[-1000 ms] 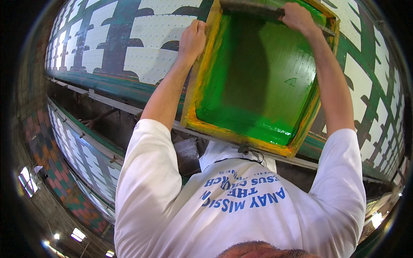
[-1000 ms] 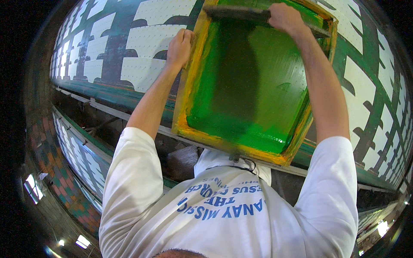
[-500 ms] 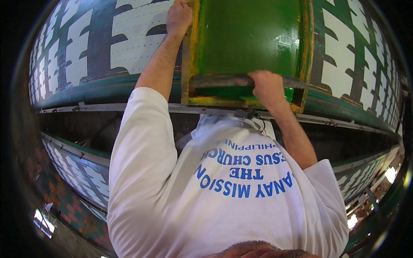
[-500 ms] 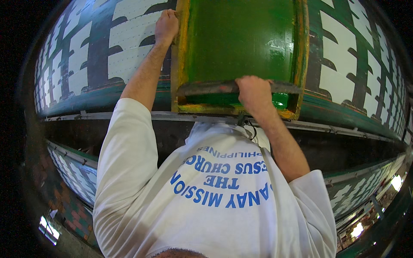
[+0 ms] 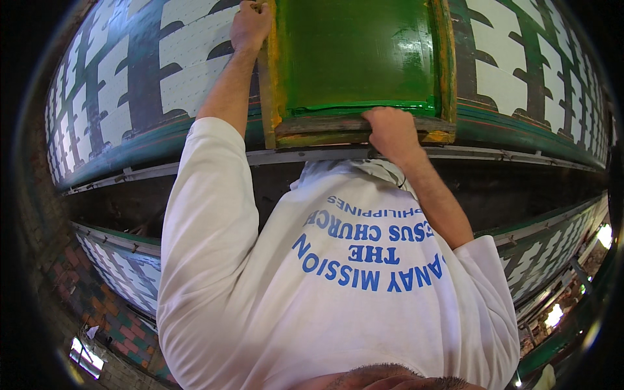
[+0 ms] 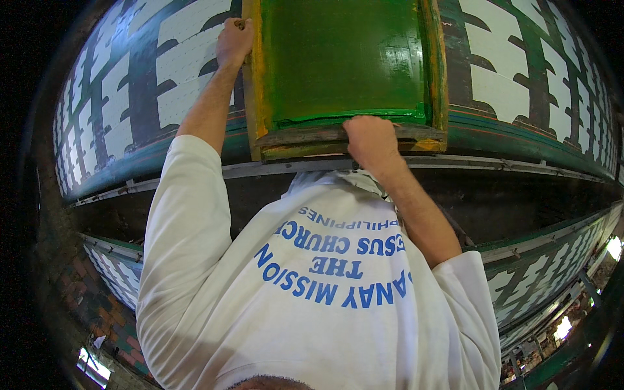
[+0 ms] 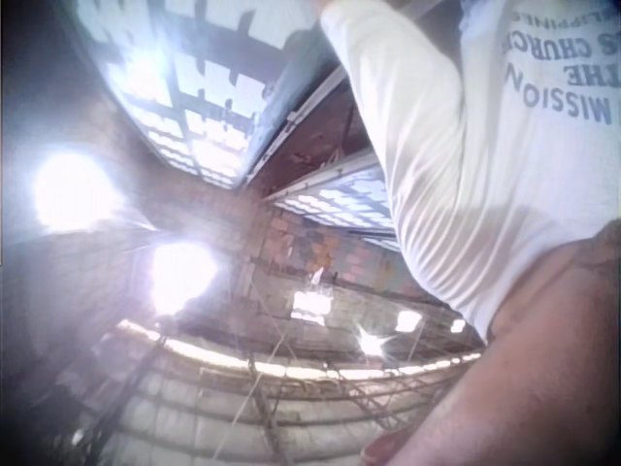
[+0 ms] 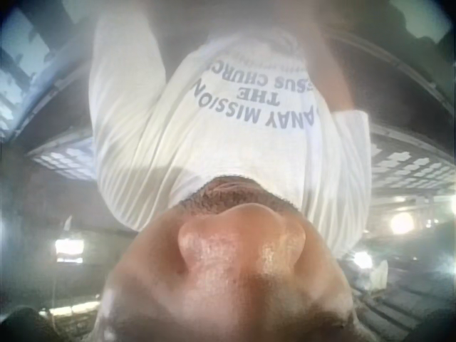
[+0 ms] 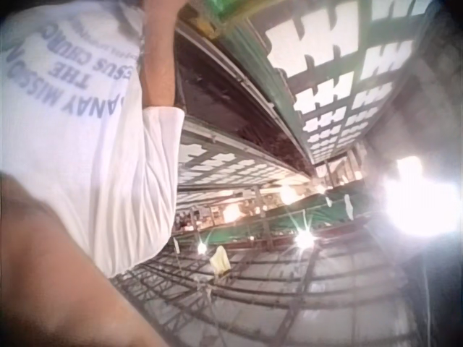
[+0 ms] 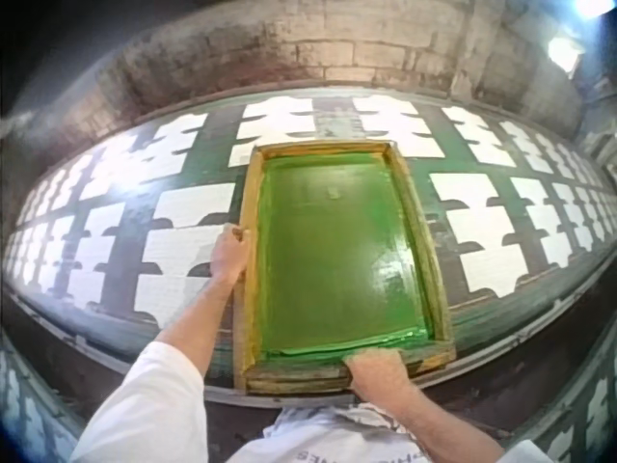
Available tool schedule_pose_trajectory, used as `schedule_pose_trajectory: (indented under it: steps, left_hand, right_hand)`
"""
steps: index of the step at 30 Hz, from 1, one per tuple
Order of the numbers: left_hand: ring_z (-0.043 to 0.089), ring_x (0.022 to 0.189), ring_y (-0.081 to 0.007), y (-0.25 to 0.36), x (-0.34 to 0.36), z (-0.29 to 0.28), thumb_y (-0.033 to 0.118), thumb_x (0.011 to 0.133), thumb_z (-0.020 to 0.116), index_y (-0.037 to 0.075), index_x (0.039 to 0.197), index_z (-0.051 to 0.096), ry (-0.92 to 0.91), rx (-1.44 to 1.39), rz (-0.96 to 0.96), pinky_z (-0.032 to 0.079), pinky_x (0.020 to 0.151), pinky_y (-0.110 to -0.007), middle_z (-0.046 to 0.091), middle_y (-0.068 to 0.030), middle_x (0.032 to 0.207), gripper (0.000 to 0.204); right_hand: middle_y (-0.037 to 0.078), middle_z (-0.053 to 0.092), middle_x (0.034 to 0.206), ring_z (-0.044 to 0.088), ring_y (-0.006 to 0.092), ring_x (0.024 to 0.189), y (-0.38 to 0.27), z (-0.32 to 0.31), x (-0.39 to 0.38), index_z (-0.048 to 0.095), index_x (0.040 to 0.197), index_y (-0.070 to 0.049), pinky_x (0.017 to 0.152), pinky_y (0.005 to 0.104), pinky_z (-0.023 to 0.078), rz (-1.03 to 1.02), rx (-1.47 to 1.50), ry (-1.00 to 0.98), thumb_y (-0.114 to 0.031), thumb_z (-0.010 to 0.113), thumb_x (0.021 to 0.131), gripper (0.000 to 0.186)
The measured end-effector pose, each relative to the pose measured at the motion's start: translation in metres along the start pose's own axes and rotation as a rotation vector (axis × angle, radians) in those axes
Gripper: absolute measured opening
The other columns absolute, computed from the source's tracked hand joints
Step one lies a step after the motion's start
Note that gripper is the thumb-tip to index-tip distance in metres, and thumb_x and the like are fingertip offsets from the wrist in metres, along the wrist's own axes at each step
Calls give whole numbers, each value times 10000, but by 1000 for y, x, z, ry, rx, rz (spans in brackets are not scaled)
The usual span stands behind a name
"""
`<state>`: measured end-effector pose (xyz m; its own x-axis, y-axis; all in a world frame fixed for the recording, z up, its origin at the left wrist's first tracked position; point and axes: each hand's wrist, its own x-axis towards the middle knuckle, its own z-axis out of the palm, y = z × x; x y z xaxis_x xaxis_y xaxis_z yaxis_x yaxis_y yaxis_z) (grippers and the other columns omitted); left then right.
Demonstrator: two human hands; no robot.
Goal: The person uses a squeegee to spread green ink across a screen-printing frame and repeatedly presses the frame against a large curved surface to transfer the ink. The person repositions the frame multiple times and continues the printing cycle throughout the clip.
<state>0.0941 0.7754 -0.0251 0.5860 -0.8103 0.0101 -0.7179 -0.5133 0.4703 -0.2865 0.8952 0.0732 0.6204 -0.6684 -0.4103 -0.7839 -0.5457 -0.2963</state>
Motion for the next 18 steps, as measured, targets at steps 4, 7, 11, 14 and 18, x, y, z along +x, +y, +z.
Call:
schedule_pose_trajectory:
  steps: [4,7,11,14,18]
  left_hand:
    - [688,1189,-388,11,-4,-3,526,987,597,115,1331,639,-14,38,-84,527,1013,-499,737,-178,1251,538]
    - [682,1205,-373,19,-6,-8,491,989,609,127,1297,663,14,68,-109,526,1016,-484,744,-151,1246,479]
    - [691,1199,-349,26,-7,-12,477,995,619,144,1321,667,16,114,-129,528,1016,-470,744,-125,1266,468]
    - [680,1225,-333,28,-8,-15,487,1000,618,136,1326,679,14,122,-147,513,1041,-462,734,-121,1297,483]
    - [673,1238,-331,29,-10,-15,503,1000,624,120,1333,684,24,127,-169,505,1056,-458,736,-127,1297,511]
  right_hand:
    - [117,736,1088,700,345,1061,4,13,-15,735,1166,-48,889,465,572,-96,130,69,40,648,759,425]
    - [148,713,1227,661,339,1185,19,11,-30,697,1259,-23,1002,449,540,-178,304,51,26,685,800,462]
    - [156,703,1274,647,344,1227,53,3,-50,670,1313,-3,1039,430,526,-202,473,5,-92,797,830,508]
    - [168,704,1255,658,361,1200,94,-2,-61,674,1302,0,1019,428,532,-195,604,16,-161,837,833,522]
    - [186,707,1189,684,381,1098,158,-2,-57,688,1283,-8,953,438,546,-28,647,394,-197,796,892,447]
